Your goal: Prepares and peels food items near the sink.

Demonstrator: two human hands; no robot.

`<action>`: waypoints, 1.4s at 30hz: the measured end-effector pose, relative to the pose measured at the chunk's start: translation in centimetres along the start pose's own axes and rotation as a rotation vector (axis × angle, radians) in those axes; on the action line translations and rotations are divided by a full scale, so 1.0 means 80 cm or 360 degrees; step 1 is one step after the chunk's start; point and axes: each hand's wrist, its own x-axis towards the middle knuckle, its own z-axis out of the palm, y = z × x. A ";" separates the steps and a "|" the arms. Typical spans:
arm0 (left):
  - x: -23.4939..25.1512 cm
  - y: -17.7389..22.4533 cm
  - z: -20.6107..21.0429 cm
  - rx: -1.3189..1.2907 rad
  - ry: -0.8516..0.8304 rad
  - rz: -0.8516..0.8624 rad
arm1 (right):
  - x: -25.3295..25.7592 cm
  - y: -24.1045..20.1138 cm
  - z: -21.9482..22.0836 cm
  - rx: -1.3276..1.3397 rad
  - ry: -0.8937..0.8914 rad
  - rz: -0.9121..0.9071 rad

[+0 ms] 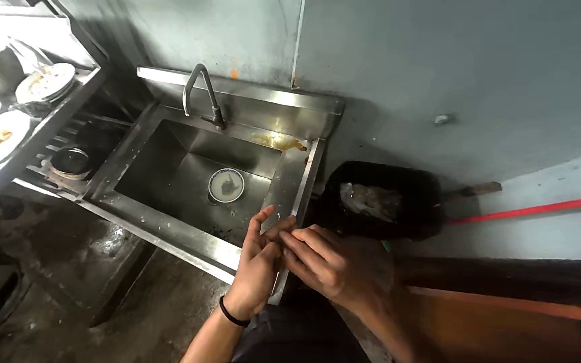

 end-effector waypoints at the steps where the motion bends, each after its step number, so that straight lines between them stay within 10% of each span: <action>1: -0.001 0.000 0.001 0.0029 -0.0018 0.0000 | 0.000 0.000 -0.001 -0.0039 -0.0003 -0.0035; 15: -0.016 -0.005 -0.010 -0.0063 -0.0051 0.0075 | 0.017 -0.011 -0.002 0.0502 -0.0132 0.0519; 28: -0.029 0.002 -0.013 0.0502 -0.0032 0.0279 | 0.016 -0.026 -0.004 0.0029 -0.0099 0.0011; 36: -0.031 0.004 -0.018 0.0357 -0.0119 0.0344 | 0.024 -0.025 -0.005 0.0732 -0.0080 0.0794; 42: -0.031 0.002 -0.020 0.0488 0.0099 0.0436 | 0.026 -0.028 -0.011 0.0545 0.0080 0.0641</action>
